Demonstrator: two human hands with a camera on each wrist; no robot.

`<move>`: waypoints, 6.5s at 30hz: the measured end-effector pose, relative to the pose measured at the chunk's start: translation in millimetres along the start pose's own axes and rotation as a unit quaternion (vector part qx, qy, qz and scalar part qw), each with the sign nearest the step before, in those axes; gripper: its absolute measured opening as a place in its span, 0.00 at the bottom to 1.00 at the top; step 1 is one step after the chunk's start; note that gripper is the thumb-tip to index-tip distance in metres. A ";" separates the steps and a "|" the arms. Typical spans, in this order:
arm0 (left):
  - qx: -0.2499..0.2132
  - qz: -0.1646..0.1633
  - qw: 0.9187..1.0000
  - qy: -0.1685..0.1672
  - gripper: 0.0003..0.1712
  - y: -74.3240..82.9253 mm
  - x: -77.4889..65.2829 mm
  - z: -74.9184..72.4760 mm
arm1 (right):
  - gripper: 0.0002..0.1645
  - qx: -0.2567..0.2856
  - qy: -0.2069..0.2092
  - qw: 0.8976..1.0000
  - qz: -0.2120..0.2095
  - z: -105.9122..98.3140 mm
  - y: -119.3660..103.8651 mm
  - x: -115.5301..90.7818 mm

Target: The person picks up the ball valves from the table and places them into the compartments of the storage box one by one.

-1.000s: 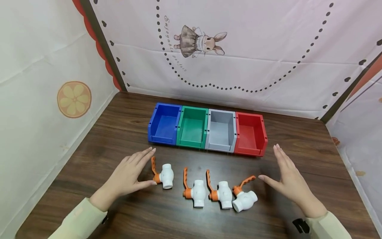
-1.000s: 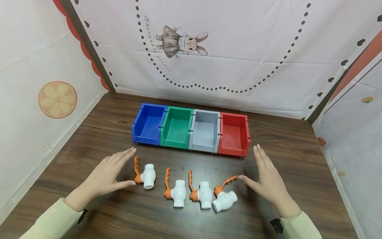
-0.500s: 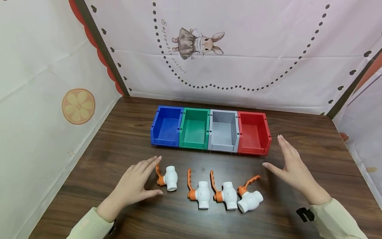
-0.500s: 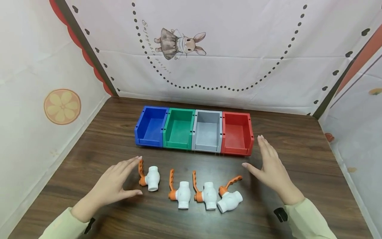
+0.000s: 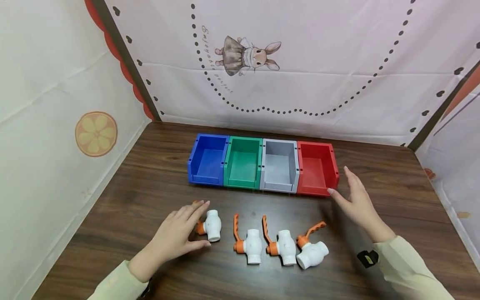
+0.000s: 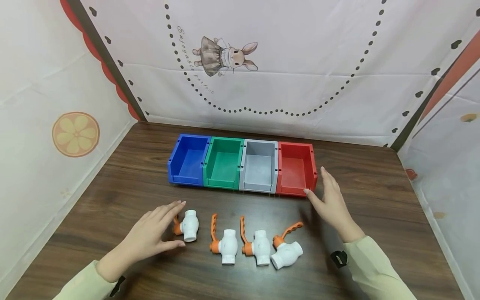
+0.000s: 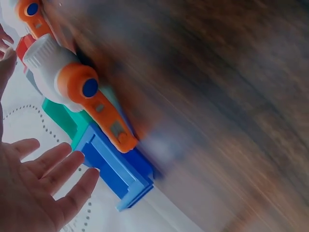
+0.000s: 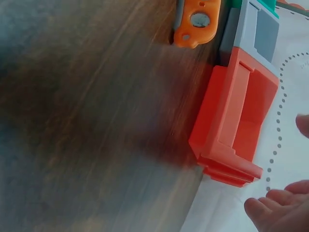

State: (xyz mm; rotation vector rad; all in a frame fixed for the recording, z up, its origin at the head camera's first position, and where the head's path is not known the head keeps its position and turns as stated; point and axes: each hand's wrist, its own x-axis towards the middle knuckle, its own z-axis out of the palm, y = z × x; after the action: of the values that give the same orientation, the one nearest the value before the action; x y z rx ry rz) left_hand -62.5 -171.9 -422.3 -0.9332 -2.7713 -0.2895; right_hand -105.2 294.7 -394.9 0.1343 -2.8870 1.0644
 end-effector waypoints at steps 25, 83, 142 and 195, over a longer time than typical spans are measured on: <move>-0.103 -0.094 0.984 -0.114 0.46 20.3 14.5 9.3 | 0.33 0.093 0.015 0.992 0.079 12.2 10.7 22.9; -0.179 -0.055 0.966 -0.176 0.47 -1.5 30.6 4.3 | 0.38 0.141 0.003 0.982 0.128 11.5 37.0 26.4; -0.124 -0.011 0.986 -0.113 0.46 -80.9 152.3 -50.2 | 0.34 0.125 0.043 0.985 0.107 16.8 33.5 26.8; -0.117 -0.028 0.979 -0.164 0.43 -100.0 174.2 16.3 | 0.34 0.130 0.037 0.986 0.102 13.6 41.0 26.4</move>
State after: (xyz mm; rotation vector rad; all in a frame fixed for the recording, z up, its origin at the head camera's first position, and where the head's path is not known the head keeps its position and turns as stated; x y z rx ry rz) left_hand -261.6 -146.2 -406.0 -1.0411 -3.1208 -0.5247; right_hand -136.1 315.3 -429.3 -0.1910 -2.7283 1.4454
